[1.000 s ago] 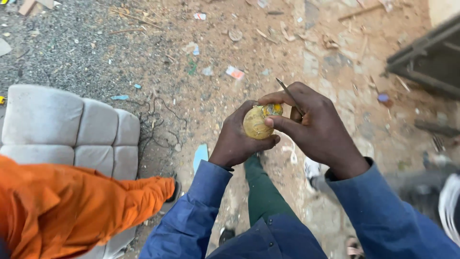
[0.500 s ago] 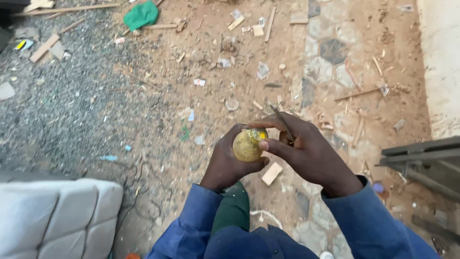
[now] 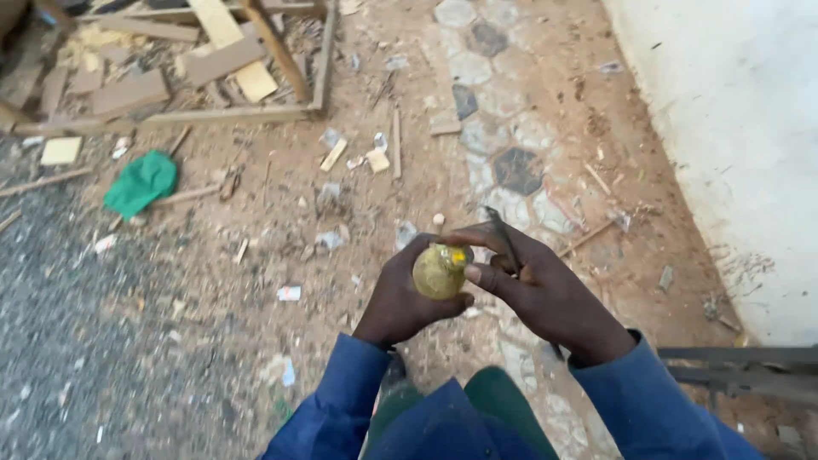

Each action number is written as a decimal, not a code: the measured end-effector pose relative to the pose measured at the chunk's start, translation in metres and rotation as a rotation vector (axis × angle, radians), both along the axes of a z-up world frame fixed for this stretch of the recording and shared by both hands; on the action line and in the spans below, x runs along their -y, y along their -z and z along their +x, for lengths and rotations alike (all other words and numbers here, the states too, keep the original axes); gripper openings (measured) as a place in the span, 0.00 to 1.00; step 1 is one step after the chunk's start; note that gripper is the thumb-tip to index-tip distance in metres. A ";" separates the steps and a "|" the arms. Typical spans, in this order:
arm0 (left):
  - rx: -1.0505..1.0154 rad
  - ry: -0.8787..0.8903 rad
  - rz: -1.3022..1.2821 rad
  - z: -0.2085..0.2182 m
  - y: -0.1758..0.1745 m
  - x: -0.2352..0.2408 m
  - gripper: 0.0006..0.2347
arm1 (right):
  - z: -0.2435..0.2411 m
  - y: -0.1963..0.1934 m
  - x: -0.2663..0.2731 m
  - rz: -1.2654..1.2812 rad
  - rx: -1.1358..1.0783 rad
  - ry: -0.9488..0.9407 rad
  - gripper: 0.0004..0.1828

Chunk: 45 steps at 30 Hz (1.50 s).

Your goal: The person pours a yellow liquid from a large white container into a smaller yellow bottle. They then use a metal rod to manipulate the contents of the small bottle before walking to a different location. Finally, they pour the yellow liquid from the small bottle onto a white surface.

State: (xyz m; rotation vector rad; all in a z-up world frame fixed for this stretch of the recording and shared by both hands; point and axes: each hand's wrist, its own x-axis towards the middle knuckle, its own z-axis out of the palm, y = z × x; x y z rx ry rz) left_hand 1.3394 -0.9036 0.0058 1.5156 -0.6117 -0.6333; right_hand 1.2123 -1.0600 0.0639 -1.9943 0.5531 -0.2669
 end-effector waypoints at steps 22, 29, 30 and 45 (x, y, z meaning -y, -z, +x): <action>-0.242 0.025 -0.074 0.300 -0.037 0.563 0.30 | 0.341 -0.063 0.548 0.013 0.109 0.004 0.22; -0.229 0.068 -0.124 0.364 -0.082 0.666 0.34 | 0.376 -0.136 0.672 0.418 -0.017 -0.191 0.42; -0.220 0.061 -0.127 0.371 -0.084 0.677 0.34 | 0.384 -0.138 0.684 0.414 -0.010 -0.200 0.42; -0.122 -0.187 -0.235 0.599 -0.063 0.862 0.23 | 0.636 -0.108 0.856 0.183 0.055 -0.133 0.37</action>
